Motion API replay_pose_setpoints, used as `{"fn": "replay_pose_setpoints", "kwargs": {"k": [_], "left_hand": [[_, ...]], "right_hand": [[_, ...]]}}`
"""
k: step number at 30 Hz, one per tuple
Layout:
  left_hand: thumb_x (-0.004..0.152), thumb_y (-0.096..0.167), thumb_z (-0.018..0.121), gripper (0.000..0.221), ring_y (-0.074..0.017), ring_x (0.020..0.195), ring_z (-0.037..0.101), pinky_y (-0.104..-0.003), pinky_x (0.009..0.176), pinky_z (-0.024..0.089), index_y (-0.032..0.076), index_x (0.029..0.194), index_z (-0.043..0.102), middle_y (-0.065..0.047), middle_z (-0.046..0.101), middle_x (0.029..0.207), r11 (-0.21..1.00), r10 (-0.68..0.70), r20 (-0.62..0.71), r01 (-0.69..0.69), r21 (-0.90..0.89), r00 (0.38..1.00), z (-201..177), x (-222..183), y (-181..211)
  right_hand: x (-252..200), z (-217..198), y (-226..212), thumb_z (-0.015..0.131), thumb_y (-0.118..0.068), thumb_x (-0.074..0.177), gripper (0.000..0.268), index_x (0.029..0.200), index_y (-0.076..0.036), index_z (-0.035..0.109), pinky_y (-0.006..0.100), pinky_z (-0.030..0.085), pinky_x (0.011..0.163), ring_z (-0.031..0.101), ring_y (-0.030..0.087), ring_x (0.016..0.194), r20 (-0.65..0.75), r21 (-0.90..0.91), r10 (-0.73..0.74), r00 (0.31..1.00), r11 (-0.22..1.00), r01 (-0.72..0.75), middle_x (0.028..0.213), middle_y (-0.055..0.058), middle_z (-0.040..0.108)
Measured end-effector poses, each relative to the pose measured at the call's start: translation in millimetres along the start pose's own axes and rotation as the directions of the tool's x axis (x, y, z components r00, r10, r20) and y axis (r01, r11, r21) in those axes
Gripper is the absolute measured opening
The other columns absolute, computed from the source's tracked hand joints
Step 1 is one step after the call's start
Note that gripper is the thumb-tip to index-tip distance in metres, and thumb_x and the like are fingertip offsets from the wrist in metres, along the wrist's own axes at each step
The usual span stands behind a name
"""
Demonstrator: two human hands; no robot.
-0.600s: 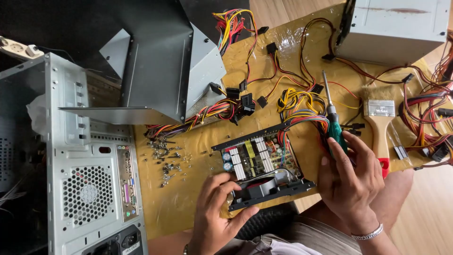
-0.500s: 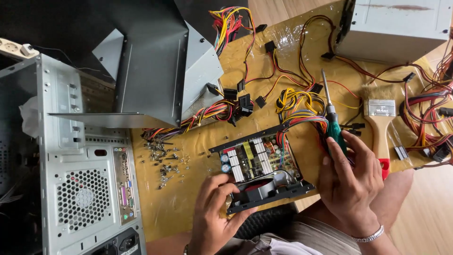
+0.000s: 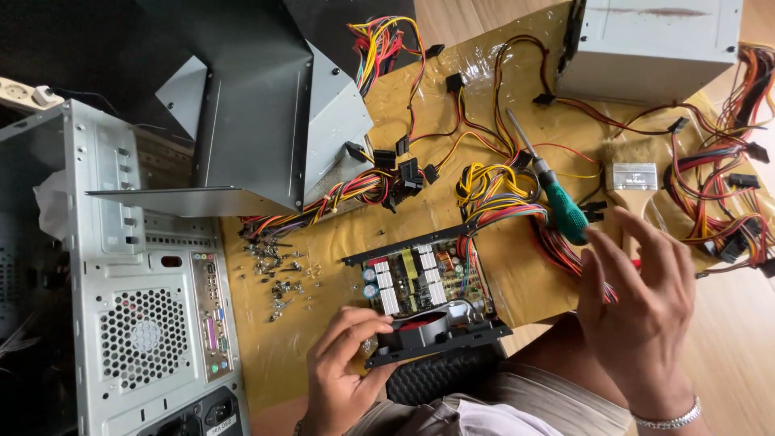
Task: Assembling and cleaning a computer power supply unit using a screwdriver and a brush
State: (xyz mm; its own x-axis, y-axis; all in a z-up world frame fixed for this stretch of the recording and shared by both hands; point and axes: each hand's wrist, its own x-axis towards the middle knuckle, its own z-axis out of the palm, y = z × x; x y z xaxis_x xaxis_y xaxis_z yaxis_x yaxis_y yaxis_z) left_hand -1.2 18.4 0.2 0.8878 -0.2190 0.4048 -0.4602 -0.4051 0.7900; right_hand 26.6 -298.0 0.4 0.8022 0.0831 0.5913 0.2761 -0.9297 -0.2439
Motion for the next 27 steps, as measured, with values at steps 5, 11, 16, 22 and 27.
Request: {"fn": "replay_pose_setpoints", "kwargs": {"k": [5, 11, 16, 22, 27], "left_hand": [[0.089, 0.039, 0.075, 0.038, -0.0230, 0.083, 0.066, -0.033, 0.077, 0.056, 0.003, 0.099, 0.068, -0.009, 0.067, 0.094, 0.999, 0.028, 0.003, -0.028, -0.020, 1.000, -2.2, 0.6, 8.3], [0.087, 0.045, 0.076, 0.045, -0.0218, 0.079, 0.063, -0.034, 0.073, 0.054, 0.001, 0.093, 0.068, -0.007, 0.068, 0.089, 0.993, 0.105, -0.003, -0.105, -0.060, 0.994, -7.8, -6.6, 11.3], [0.084, 0.040, 0.080, 0.040, -0.0204, 0.077, 0.061, -0.033, 0.070, 0.053, 0.002, 0.093, 0.070, -0.006, 0.068, 0.088, 0.996, 0.076, -0.026, -0.077, -0.047, 0.997, -14.7, -20.5, 7.9], [0.084, 0.036, 0.081, 0.035, -0.0217, 0.082, 0.064, -0.033, 0.075, 0.055, 0.004, 0.096, 0.071, -0.006, 0.068, 0.091, 0.991, 0.089, -0.043, -0.092, -0.092, 0.995, -16.7, -23.5, 7.3], [0.078, 0.053, 0.081, 0.057, -0.0230, 0.098, 0.064, -0.035, 0.086, 0.057, 0.007, 0.108, 0.066, -0.011, 0.061, 0.104, 0.998, -0.044, -0.087, 0.039, -0.057, 0.995, -16.2, -32.3, 3.4]], "right_hand": [[-44.8, 1.4, 35.1, 0.078, -0.018, 0.105, 0.030, 0.133, -0.005, 0.076, 0.046, 0.054, 0.087, 0.063, 0.035, 0.103, 0.075, -0.234, 0.194, 0.978, 0.957, -0.172, 0.128, 0.018, 0.066], [-49.4, -10.0, 40.9, 0.072, 0.002, 0.108, 0.024, 0.130, 0.006, 0.075, 0.038, 0.056, 0.076, 0.065, 0.023, 0.070, 0.031, -0.042, 0.220, 0.975, 0.975, -0.218, 0.124, 0.025, 0.069], [-77.2, -23.0, 69.0, 0.063, 0.025, 0.127, 0.015, 0.137, 0.028, 0.073, 0.046, 0.054, 0.091, 0.065, 0.041, 0.107, -0.185, 0.062, 0.168, 0.968, 0.985, -0.159, 0.117, 0.033, 0.073], [-125.3, -27.5, 108.2, 0.032, -0.008, 0.118, 0.036, 0.143, -0.014, 0.056, 0.022, 0.028, 0.082, 0.033, 0.008, 0.083, -0.005, 0.399, 0.771, 0.637, 0.586, -0.706, 0.108, -0.004, 0.046], [2.0, -90.9, -60.0, 0.065, 0.026, 0.102, 0.007, 0.104, 0.021, 0.070, 0.029, 0.030, 0.041, 0.061, 0.022, 0.063, -0.063, 0.252, 0.088, 0.994, 0.965, -0.070, 0.091, 0.024, 0.072]]}}
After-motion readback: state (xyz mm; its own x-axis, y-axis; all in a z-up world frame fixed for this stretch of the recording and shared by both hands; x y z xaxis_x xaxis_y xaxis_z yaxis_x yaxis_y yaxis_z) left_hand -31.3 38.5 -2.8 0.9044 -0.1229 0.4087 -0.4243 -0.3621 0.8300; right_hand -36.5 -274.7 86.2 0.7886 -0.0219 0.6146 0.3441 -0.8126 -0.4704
